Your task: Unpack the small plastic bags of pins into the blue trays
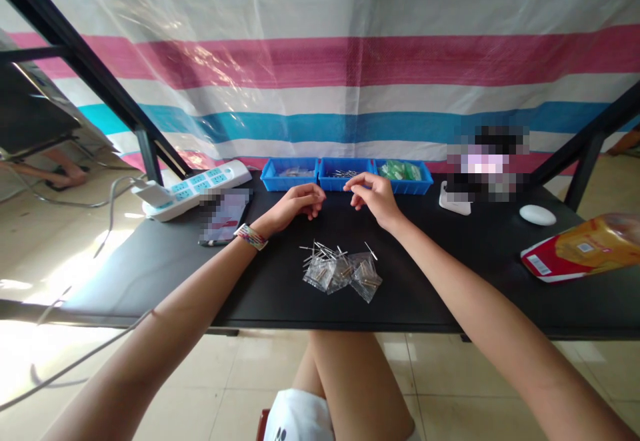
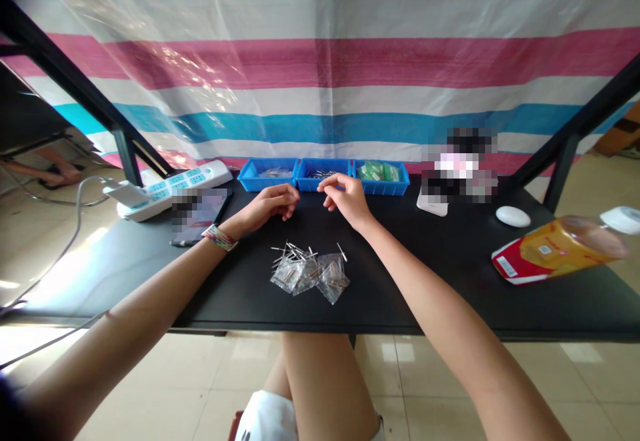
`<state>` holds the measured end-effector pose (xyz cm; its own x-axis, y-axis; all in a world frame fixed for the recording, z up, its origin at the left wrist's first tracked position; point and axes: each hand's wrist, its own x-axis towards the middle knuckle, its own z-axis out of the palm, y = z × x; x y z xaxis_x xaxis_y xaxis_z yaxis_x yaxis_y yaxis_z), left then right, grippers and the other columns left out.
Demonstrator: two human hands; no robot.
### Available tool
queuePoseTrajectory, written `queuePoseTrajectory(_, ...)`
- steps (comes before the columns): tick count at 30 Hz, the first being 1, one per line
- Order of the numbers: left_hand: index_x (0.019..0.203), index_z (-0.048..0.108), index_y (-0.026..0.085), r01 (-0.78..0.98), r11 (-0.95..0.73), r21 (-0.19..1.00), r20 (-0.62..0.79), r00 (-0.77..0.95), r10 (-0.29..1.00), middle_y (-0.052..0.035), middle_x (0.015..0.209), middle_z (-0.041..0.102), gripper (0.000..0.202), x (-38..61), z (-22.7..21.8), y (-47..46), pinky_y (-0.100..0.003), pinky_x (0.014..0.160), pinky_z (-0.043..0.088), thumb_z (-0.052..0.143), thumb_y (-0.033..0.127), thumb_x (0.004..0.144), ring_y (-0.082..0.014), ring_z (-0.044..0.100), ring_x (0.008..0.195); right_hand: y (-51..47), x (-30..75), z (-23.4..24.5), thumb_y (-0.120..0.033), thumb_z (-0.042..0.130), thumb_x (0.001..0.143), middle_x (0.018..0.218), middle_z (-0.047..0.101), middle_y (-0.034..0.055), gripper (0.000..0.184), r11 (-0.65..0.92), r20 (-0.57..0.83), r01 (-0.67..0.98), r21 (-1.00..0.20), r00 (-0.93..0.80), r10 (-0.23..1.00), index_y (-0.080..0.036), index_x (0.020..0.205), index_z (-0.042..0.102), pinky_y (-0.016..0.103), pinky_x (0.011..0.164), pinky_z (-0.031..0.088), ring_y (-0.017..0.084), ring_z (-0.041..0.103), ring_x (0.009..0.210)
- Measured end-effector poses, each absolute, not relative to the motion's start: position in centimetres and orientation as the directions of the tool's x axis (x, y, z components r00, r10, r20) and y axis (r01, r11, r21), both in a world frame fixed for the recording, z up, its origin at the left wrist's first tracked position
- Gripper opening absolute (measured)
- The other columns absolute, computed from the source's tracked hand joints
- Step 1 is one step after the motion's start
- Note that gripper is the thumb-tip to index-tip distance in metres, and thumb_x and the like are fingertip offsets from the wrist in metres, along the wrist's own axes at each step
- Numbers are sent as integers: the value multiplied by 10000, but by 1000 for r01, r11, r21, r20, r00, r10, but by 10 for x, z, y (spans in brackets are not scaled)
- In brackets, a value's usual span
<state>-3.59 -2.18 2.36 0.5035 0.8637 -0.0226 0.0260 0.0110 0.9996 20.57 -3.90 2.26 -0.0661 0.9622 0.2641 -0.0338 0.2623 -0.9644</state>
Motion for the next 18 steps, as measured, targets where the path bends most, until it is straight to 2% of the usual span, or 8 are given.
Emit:
queuePoseTrajectory(2, 955, 673, 154, 28, 13, 1000, -25, 505, 862, -12, 736, 653, 312, -36, 24, -22, -221, 554, 489, 822, 386, 808, -124, 626, 611, -45, 207, 28, -324, 756, 761, 806, 759, 22, 190, 232, 204, 53, -971, -316, 926, -177, 880, 776, 215, 465, 447, 108, 604, 539)
queuePoseTrajectory(4, 949, 678, 153, 29, 6, 1000, -20, 503, 864, -14, 735, 658, 304, -36, 24, -22, -225, 559, 490, 819, 383, 808, -123, 623, 606, -53, 206, 32, -314, 795, 749, 718, 722, 3, 184, 273, 146, 165, -948, -537, 831, -169, 862, 797, 215, 502, 424, 110, 577, 560)
queuePoseTrajectory(6, 948, 680, 153, 28, -2, 1000, -13, 505, 863, -13, 735, 661, 303, -36, 25, -23, -226, 565, 491, 818, 387, 813, -120, 619, 605, -62, 203, 36, -294, 827, 749, 655, 683, -7, 142, 359, 112, 253, -899, -658, 744, -162, 790, 793, 224, 547, 416, 112, 557, 583)
queuePoseTrajectory(11, 935, 679, 148, 33, -4, 999, -13, 511, 860, -12, 730, 655, 309, -36, 27, -25, -224, 564, 485, 822, 393, 811, -120, 614, 609, -77, 196, 38, -141, 786, 761, 647, 669, -17, 36, 478, 59, 363, -800, -745, 664, -167, 738, 790, 238, 606, 413, 112, 556, 612)
queuePoseTrajectory(15, 942, 689, 147, 43, -12, 999, -12, 513, 858, -16, 739, 656, 302, -36, 28, -26, -226, 570, 482, 814, 389, 812, -121, 616, 615, -74, 201, 37, -35, 700, 733, 732, 722, -11, 237, 513, 36, 361, -779, -790, 612, -192, 831, 847, 237, 630, 434, 118, 585, 651)
queuePoseTrajectory(18, 939, 692, 147, 56, -14, 998, -18, 523, 852, -16, 741, 655, 313, -36, 28, -25, -227, 576, 484, 812, 408, 813, -125, 621, 624, -70, 206, 37, -25, 697, 717, 763, 728, -5, 282, 496, -4, 366, -787, -808, 589, -204, 853, 867, 234, 632, 455, 123, 598, 661)
